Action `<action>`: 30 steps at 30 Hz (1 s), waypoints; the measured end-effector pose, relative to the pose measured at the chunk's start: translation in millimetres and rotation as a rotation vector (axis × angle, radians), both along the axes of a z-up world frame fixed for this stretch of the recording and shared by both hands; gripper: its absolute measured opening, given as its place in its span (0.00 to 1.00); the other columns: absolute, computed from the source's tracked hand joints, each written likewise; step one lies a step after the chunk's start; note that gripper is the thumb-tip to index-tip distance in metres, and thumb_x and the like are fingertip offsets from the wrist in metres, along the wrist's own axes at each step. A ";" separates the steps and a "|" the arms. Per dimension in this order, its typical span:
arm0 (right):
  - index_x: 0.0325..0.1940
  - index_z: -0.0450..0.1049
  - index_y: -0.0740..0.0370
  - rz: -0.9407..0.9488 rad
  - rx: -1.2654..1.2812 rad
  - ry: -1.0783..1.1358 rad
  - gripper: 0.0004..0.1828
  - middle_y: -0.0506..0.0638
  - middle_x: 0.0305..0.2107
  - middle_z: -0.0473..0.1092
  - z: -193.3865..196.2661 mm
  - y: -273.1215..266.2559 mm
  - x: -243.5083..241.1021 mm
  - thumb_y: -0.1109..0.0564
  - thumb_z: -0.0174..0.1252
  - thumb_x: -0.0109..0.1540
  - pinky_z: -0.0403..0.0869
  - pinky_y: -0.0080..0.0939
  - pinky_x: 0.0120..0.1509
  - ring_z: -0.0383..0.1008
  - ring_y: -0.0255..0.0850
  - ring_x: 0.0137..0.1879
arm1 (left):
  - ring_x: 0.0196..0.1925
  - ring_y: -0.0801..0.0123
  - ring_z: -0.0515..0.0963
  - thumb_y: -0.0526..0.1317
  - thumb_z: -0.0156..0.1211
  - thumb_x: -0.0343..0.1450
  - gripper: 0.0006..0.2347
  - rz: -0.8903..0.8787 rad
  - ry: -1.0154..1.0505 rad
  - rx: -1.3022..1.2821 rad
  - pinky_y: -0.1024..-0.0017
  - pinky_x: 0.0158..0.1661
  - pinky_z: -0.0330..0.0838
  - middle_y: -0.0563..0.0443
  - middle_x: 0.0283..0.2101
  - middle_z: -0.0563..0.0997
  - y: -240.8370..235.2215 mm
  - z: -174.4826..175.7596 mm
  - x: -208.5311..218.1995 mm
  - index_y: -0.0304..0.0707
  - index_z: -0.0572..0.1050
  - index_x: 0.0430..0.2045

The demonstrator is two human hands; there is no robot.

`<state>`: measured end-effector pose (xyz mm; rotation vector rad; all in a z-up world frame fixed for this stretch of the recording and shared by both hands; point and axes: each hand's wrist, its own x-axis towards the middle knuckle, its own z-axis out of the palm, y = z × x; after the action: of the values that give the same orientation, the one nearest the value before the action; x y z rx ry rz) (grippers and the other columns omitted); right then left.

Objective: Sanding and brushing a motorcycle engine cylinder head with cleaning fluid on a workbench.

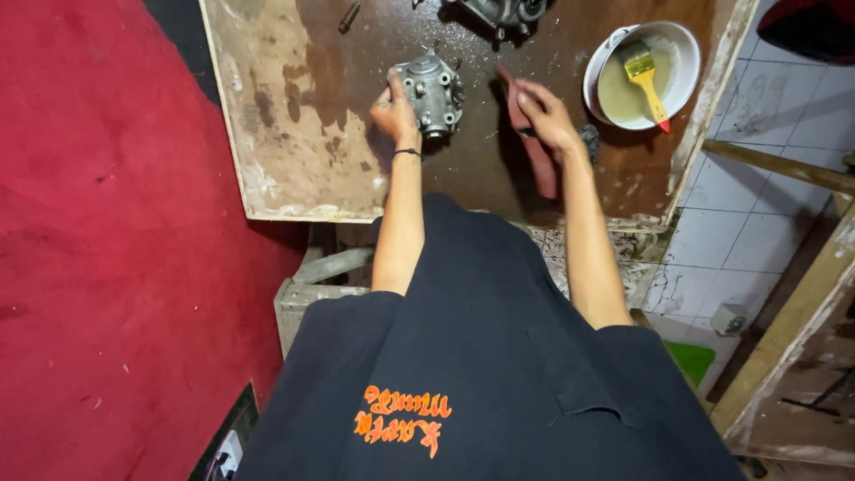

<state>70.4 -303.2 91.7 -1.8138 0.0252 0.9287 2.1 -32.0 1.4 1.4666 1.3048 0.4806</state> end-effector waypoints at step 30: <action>0.63 0.74 0.58 -0.296 0.236 0.219 0.23 0.47 0.52 0.75 -40.5 22.3 -63.0 0.44 0.56 0.69 0.71 0.34 0.61 0.72 0.35 0.56 | 0.65 0.36 0.67 0.67 0.81 0.48 0.64 -0.739 0.990 -0.021 0.50 0.57 0.70 0.24 0.68 0.58 13.4 50.0 81.6 0.31 0.41 0.69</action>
<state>7.4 -281.0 51.2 -1.4386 0.3019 0.8733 83.7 -18.6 51.3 2.1152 1.3072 -0.8438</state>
